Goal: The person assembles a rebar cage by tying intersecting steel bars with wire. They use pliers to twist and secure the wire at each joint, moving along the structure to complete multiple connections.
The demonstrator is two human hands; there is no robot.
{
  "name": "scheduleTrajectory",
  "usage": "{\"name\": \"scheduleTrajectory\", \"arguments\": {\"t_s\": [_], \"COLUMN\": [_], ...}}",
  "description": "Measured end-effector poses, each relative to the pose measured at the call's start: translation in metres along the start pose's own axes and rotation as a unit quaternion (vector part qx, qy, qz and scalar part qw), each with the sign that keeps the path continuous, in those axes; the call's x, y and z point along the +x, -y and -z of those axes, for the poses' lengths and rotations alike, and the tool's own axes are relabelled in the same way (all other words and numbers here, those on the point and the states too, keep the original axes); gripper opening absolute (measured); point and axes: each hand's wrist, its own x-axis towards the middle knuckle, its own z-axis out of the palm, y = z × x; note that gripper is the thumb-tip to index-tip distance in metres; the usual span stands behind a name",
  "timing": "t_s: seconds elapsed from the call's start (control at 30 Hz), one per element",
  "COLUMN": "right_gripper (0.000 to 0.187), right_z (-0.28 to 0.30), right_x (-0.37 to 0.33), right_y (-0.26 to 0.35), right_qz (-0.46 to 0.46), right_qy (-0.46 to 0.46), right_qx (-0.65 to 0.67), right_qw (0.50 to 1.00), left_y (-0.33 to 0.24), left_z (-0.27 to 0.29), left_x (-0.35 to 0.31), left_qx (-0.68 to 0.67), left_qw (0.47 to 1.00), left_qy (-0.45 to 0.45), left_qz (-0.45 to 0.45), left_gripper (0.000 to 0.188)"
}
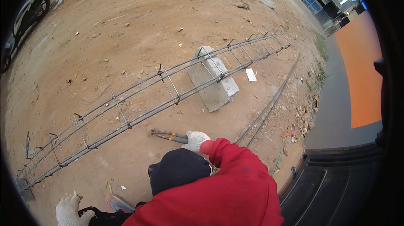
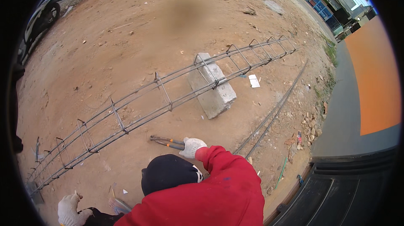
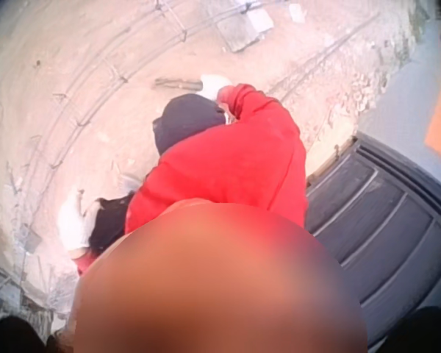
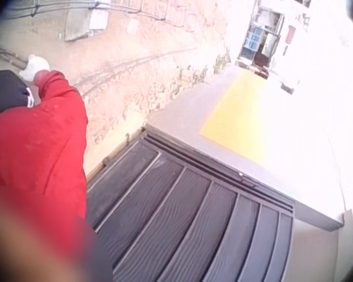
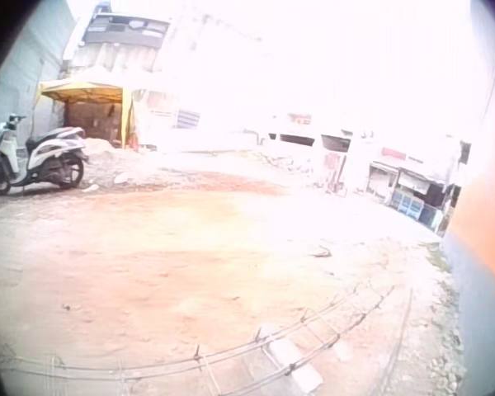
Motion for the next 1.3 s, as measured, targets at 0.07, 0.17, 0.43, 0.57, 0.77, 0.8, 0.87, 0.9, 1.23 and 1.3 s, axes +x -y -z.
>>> {"name": "scheduleTrajectory", "arguments": {"t_s": [0.07, 0.17, 0.43, 0.57, 0.77, 0.8, 0.87, 0.9, 1.23, 1.3], "right_gripper": [0.053, 0.043, 0.046, 0.039, 0.034, 0.035, 0.035, 0.031, 0.057, 0.056], "right_z": [0.030, 0.092, 0.061, 0.059, 0.093, 0.098, 0.107, 0.114, 0.176, 0.196], "right_x": [-0.005, -0.051, -0.245, -0.261, -0.299, -0.303, -0.304, -0.303, -0.420, -0.441], "right_y": [0.006, 0.019, 0.098, 0.095, 0.121, 0.128, 0.144, 0.150, 0.268, 0.276], "right_qz": [-0.003, -0.044, -0.473, -0.438, -0.380, -0.384, -0.374, -0.386, -0.481, -0.465], "right_qy": [0.049, 0.027, -0.206, -0.287, -0.445, -0.411, -0.421, -0.374, 0.009, 0.038], "right_qx": [-0.034, -0.135, 0.247, 0.178, 0.133, 0.103, 0.104, 0.124, 0.211, 0.224], "right_qw": [0.998, 0.990, 0.821, 0.833, 0.800, 0.820, 0.820, 0.834, 0.851, 0.856], "left_y": [0.018, 0.032, 0.130, 0.154, 0.149, 0.148, 0.139, 0.129, -0.060, -0.067], "left_z": [0.001, -0.030, -0.053, -0.034, -0.014, -0.011, -0.003, 0.003, 0.225, 0.293], "left_x": [-0.037, -0.074, -0.063, -0.011, 0.025, 0.027, 0.029, 0.026, -0.043, -0.032], "left_qx": [0.064, 0.059, -0.101, -0.169, -0.243, -0.247, -0.221, -0.204, -0.114, -0.187], "left_qw": [0.995, 0.997, 0.974, 0.933, 0.880, 0.878, 0.887, 0.900, 0.993, 0.975], "left_qy": [0.057, -0.052, -0.085, -0.049, 0.031, 0.061, 0.108, 0.102, 0.034, -0.112], "left_qz": [0.047, 0.016, -0.184, -0.314, -0.407, -0.406, -0.391, -0.371, 0.010, -0.047], "left_gripper": [0.067, 0.064, 0.058, 0.051, 0.033, 0.031, 0.030, 0.032, 0.060, 0.053]}}
